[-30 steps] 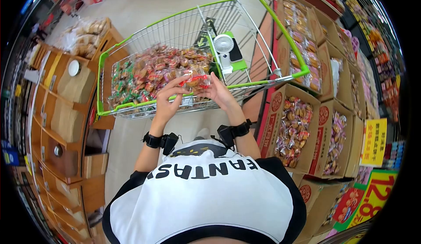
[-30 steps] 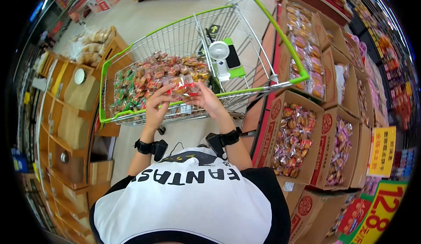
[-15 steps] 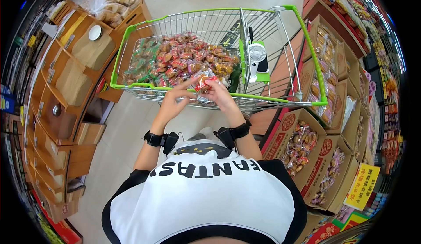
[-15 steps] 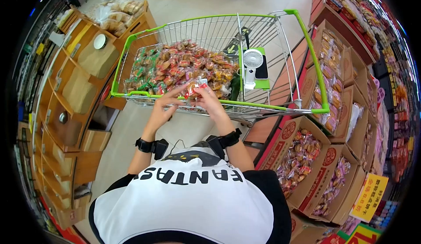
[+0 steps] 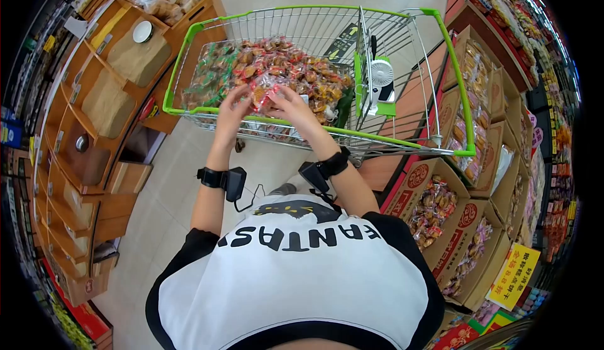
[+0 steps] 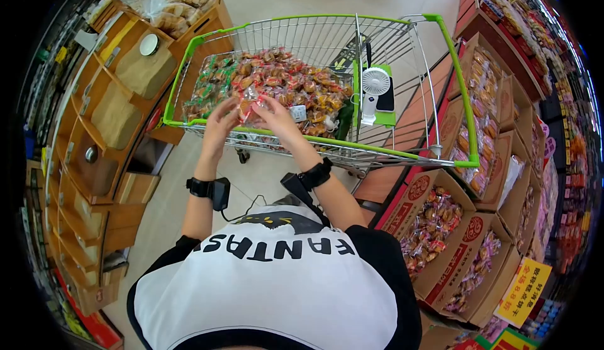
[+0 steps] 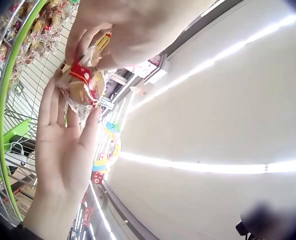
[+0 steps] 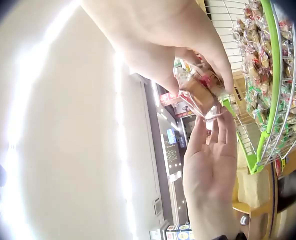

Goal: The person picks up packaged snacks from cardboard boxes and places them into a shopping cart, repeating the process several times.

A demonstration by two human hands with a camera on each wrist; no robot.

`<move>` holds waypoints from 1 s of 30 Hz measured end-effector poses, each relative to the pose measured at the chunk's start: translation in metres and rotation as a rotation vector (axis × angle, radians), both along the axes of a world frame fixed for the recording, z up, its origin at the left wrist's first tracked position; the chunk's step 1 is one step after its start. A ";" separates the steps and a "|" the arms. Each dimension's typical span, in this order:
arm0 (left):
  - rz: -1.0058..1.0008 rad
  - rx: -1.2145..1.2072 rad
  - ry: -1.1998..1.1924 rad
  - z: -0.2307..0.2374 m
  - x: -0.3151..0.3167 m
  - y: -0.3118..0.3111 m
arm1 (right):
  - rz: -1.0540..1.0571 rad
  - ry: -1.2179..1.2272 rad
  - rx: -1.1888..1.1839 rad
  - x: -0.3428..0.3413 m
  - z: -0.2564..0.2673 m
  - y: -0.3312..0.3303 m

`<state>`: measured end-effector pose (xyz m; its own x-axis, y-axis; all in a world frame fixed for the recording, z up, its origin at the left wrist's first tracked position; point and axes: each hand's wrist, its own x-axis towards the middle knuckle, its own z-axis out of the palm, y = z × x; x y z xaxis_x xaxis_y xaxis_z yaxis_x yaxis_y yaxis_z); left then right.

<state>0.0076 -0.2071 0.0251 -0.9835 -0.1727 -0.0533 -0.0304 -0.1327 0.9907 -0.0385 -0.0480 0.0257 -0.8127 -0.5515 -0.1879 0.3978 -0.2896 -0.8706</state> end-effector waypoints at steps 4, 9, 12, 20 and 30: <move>0.095 -0.059 0.049 -0.002 -0.018 -0.017 | 0.053 0.013 -0.051 -0.010 0.003 -0.011; 0.302 -0.494 0.090 -0.034 -0.036 -0.034 | 0.084 0.126 0.284 -0.013 -0.023 -0.012; 0.322 -0.558 0.058 -0.048 -0.031 -0.039 | 0.118 0.224 0.472 -0.013 -0.036 0.006; 0.190 -0.304 -0.016 -0.032 0.002 -0.020 | -0.024 0.189 0.373 -0.008 -0.043 0.053; -0.050 -0.301 0.091 -0.030 -0.020 0.026 | -0.203 0.208 0.350 0.008 -0.031 0.098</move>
